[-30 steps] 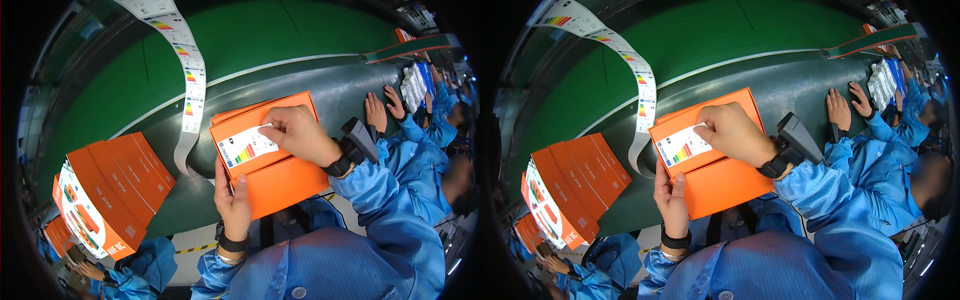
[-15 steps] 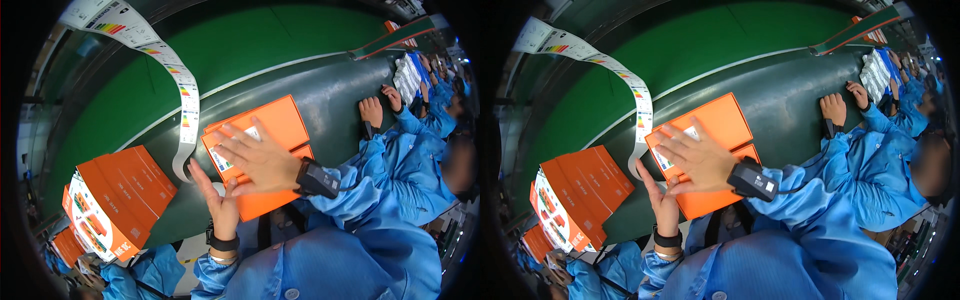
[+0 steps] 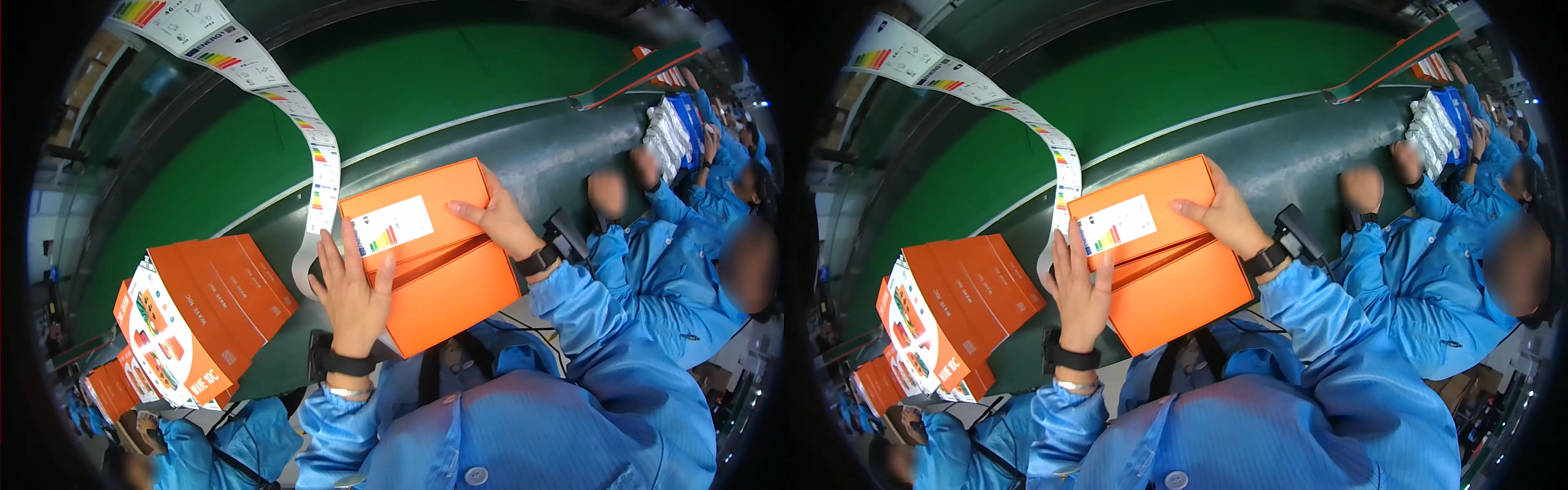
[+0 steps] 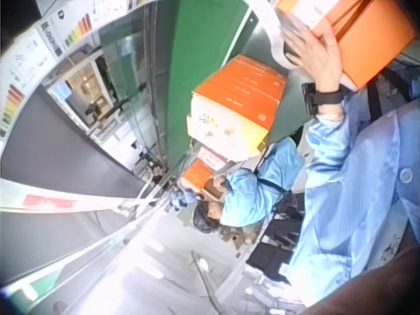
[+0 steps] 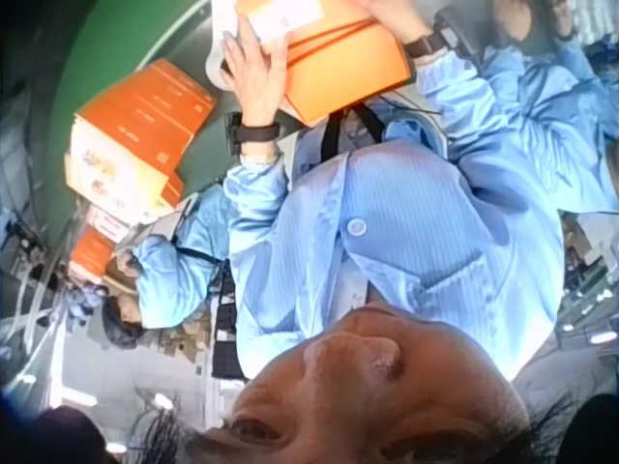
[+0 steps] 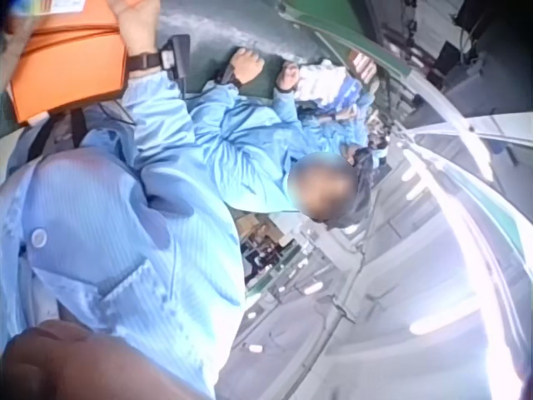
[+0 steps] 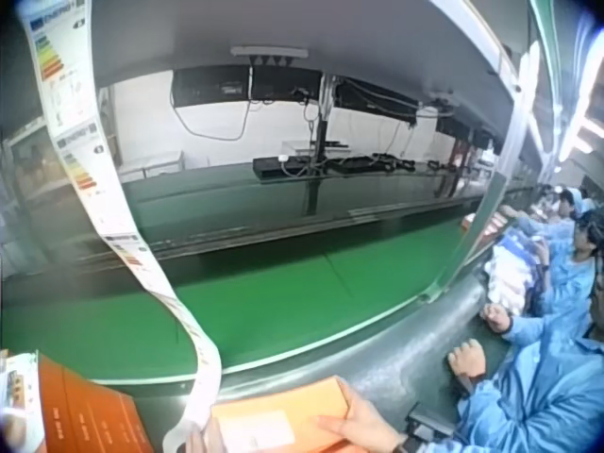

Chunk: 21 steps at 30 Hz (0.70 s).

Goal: Applying energy efficiency labels to product boxes on an assembly line.

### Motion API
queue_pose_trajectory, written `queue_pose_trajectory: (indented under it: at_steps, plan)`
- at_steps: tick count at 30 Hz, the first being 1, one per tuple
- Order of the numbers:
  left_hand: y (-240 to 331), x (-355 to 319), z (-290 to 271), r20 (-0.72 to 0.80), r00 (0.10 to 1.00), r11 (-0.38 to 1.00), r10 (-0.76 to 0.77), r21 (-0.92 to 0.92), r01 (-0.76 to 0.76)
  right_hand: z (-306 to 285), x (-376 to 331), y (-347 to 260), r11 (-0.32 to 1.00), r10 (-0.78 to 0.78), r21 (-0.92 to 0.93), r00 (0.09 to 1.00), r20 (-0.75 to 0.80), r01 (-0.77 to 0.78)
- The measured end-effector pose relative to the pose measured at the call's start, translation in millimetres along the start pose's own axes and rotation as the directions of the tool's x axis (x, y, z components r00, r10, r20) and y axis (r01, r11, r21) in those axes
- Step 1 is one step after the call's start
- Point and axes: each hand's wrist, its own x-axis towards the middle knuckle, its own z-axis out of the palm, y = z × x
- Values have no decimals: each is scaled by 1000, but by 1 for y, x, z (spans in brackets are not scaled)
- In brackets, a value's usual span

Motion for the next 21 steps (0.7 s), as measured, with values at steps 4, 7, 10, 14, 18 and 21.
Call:
queue_pose_trajectory:
  at_steps: [4, 7, 10, 14, 18, 21]
  plan:
    - [-25, 13, 21, -201, 975, 949, 93, -277, -148, -4, 5, -13, 897, 249, 336, 957, 150, -286]
    - [-69, 24, 30, -371, 876, 754, -306, -657, -15, -11, 5, -20, 896, 254, 351, 962, 99, -273]
    - [-118, 42, 30, -446, 830, 858, -336, -509, 74, -14, 9, -19, 918, 221, 319, 972, 76, -234]
    - [-99, 78, 18, -391, 861, 935, -325, 1, 353, -34, 13, -6, 858, 166, 497, 986, -31, -129]
    - [-133, 111, 18, -192, 924, 926, -330, 123, 357, -111, 17, 11, 790, 179, 611, 973, -148, -52]
    - [-186, 137, 47, -157, 975, 976, -155, -178, 126, -175, 13, 49, 701, 292, 713, 921, -260, -21]
